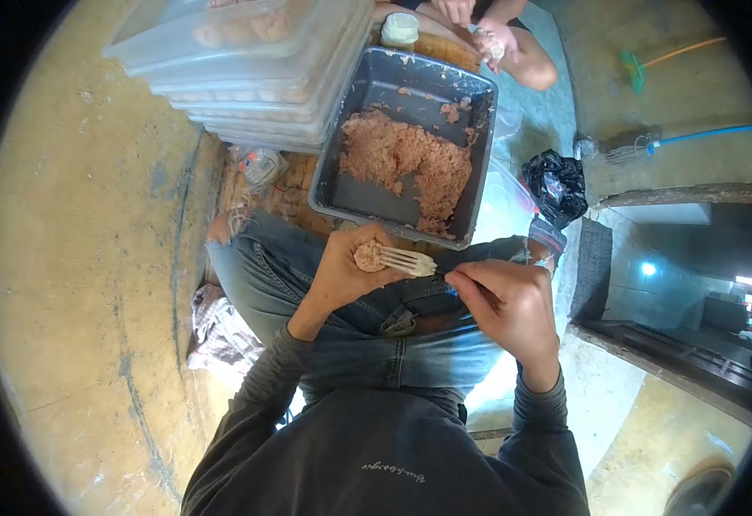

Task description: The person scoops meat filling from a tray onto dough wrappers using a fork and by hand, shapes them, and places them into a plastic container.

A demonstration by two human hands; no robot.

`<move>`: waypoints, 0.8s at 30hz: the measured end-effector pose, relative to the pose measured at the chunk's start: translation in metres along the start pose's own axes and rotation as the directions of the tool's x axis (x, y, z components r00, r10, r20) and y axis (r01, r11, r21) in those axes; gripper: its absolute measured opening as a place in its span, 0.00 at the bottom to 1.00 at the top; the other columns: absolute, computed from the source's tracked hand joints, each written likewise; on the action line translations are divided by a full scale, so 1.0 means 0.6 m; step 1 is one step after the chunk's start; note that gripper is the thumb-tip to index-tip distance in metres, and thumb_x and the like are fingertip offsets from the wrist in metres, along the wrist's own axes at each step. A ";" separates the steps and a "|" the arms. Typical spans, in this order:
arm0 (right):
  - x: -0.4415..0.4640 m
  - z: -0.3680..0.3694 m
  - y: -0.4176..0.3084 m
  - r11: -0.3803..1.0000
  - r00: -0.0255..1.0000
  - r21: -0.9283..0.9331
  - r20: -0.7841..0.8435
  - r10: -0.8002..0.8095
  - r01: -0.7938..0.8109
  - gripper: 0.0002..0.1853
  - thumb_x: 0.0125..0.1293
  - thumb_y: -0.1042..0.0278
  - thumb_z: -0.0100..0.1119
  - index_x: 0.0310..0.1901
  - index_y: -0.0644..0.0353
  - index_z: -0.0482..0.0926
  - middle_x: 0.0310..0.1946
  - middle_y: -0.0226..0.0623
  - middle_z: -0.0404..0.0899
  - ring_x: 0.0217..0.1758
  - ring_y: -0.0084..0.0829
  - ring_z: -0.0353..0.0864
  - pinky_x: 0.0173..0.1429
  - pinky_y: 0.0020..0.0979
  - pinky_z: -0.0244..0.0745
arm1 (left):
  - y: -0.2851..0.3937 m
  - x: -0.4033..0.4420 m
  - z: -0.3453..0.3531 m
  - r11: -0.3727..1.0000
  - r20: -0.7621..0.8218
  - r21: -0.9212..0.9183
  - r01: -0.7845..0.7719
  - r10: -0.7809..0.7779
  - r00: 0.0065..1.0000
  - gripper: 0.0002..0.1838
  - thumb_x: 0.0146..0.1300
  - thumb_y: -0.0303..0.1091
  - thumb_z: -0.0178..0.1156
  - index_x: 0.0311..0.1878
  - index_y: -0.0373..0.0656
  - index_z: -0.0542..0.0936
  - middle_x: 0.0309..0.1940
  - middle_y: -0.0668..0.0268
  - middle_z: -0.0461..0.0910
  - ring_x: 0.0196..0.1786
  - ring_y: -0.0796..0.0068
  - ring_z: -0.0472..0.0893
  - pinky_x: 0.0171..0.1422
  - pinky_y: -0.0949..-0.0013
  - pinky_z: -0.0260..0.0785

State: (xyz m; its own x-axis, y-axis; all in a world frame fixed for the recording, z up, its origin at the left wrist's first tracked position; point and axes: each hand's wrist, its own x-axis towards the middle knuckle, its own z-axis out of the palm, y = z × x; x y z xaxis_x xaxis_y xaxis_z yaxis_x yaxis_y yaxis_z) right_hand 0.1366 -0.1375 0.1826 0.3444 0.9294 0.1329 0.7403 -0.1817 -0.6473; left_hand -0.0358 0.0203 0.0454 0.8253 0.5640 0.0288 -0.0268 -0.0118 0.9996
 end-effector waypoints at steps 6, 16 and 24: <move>-0.015 0.011 -0.004 0.995 0.993 -0.007 -0.053 -0.103 0.103 0.09 0.64 0.67 0.74 0.33 0.63 0.87 0.25 0.41 0.85 0.23 0.42 0.84 0.27 0.38 0.75 | 0.040 0.011 0.026 0.998 0.006 -0.055 0.005 -0.004 1.000 0.15 0.49 0.22 0.80 0.34 0.40 0.80 0.27 0.71 0.83 0.33 0.87 0.79 0.38 0.76 0.71; -0.042 0.035 0.023 0.984 0.999 0.177 0.004 0.038 -0.038 0.06 0.70 0.75 0.67 0.35 0.67 0.86 0.23 0.43 0.82 0.22 0.31 0.81 0.29 0.32 0.72 | 0.053 0.005 0.036 0.998 -0.075 0.006 -0.056 0.056 0.996 0.14 0.52 0.25 0.79 0.37 0.42 0.81 0.30 0.73 0.82 0.35 0.86 0.80 0.40 0.76 0.71; -0.122 0.008 0.152 0.859 0.833 0.384 -0.302 0.464 -0.340 0.14 0.77 0.71 0.59 0.34 0.73 0.83 0.24 0.39 0.83 0.29 0.19 0.79 0.34 0.28 0.71 | 0.205 0.020 -0.088 0.896 0.047 -0.432 0.106 -0.095 0.994 0.40 0.63 0.18 0.67 0.78 0.44 0.67 0.54 0.68 0.78 0.56 0.76 0.80 0.61 0.71 0.73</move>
State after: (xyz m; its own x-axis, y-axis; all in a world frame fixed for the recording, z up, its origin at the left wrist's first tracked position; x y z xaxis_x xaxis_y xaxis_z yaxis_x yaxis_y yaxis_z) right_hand 0.1763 -0.2205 0.1100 0.8047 0.5925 0.0366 0.2972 -0.3487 -0.8889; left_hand -0.0589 0.0695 0.1686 0.8499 0.5228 -0.0663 -0.1800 0.4062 0.8959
